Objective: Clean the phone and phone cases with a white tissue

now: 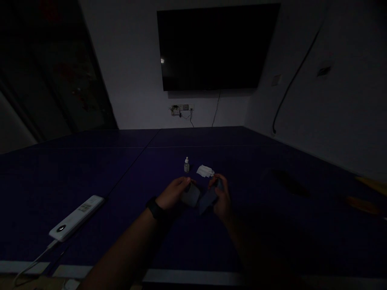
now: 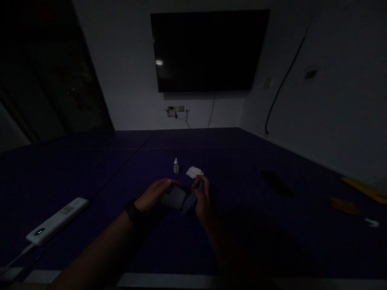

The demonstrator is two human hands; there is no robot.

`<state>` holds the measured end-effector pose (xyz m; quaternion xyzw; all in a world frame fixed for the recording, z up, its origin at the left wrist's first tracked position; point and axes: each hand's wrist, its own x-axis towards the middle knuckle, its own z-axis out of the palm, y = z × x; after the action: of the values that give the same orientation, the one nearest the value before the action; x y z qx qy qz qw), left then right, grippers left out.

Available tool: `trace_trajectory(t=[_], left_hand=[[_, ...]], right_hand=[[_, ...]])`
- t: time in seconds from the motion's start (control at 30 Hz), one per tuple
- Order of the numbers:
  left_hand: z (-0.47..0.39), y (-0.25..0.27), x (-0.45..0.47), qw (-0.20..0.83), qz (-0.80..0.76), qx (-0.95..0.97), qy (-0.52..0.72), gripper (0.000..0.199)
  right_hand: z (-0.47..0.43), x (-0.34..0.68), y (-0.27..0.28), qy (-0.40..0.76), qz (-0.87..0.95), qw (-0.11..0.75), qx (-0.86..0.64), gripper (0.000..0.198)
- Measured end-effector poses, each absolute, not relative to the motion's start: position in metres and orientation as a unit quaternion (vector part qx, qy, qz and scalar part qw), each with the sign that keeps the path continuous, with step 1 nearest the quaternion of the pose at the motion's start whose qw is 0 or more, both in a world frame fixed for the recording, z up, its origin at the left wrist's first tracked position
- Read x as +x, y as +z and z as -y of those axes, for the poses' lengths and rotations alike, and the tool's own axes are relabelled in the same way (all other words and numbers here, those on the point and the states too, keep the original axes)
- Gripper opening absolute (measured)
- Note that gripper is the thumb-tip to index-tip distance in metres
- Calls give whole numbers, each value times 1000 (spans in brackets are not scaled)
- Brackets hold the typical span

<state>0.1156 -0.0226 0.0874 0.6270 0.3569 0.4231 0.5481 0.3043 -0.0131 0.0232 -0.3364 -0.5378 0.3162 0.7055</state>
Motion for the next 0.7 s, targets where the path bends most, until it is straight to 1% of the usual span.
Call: trace_trajectory(t=[0.07, 0.1, 0.2, 0.3, 0.37, 0.43, 0.57, 0.7], left_hand=[[22, 89, 109, 553, -365, 609, 436, 62], [23, 89, 106, 553, -371, 601, 442, 61], [23, 84, 100, 542, -398, 583, 457, 57], [17, 72, 98, 515, -438, 570, 467, 57], [9, 61, 96, 481, -478, 567, 468, 56], [-3, 50, 91, 436, -527, 567, 459, 49], [-25, 37, 78, 341, -621, 573, 412, 30], [-29, 36, 67, 255, -677, 603, 336, 28]], right_hand=[[5, 308, 34, 393, 488, 707, -328, 37], [3, 310, 39, 443, 462, 695, -327, 39], [1, 311, 52, 590, 388, 627, -328, 43], [2, 308, 53, 663, 333, 583, -331, 33], [-1, 305, 49, 678, 308, 575, -340, 23], [-6, 302, 44, 681, 301, 567, -353, 16], [-19, 301, 36, 663, 314, 561, -383, 14], [-28, 301, 30, 629, 347, 558, -415, 15]])
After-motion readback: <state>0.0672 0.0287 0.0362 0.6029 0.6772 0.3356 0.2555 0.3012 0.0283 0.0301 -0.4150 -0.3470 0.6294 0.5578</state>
